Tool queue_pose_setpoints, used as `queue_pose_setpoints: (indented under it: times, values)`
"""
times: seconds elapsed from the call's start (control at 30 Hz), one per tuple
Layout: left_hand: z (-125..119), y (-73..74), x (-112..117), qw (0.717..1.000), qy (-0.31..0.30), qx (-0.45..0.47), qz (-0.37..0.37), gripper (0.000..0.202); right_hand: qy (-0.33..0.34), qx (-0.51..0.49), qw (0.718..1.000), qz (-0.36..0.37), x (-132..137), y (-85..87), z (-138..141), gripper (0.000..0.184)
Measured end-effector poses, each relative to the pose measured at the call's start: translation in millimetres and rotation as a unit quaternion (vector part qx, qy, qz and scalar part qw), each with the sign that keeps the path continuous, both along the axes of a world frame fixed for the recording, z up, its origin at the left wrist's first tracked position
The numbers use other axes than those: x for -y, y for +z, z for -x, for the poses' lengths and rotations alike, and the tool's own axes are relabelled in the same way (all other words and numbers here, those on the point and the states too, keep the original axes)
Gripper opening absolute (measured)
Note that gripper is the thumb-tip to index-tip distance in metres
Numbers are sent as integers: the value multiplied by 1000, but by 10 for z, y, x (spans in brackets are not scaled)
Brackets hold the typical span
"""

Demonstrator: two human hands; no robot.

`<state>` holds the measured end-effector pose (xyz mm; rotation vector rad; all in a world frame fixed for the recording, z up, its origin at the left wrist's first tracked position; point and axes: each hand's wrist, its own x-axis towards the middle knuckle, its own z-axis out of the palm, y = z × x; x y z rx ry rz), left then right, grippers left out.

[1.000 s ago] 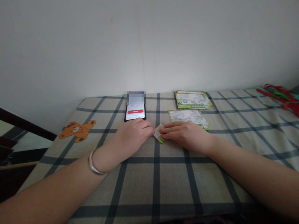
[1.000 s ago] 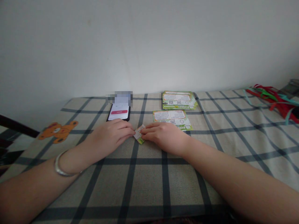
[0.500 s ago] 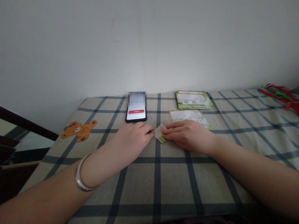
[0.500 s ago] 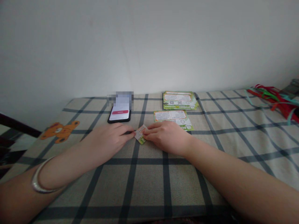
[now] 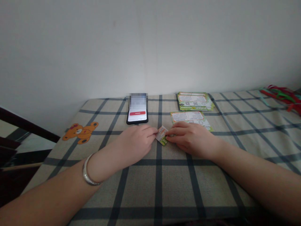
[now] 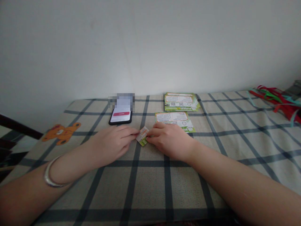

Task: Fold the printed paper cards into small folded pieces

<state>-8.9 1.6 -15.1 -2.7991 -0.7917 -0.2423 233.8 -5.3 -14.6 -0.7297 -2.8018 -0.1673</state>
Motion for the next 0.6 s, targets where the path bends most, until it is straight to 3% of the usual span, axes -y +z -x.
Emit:
queue_pose_setpoints:
  times: [0.2,0.33,0.6]
  values:
    - [-44,-47,-43,999,-32,36,-6,26,-41,-17,999,-3,8,4,-4,17]
    - [-65,-54,-29,999,-21,32,20,34,-80,-31,996,20,2,-5,-23,22]
    - [-88,-80,9,998,-3,39,41,36,-79,-22,996,20,2,27,-16,22]
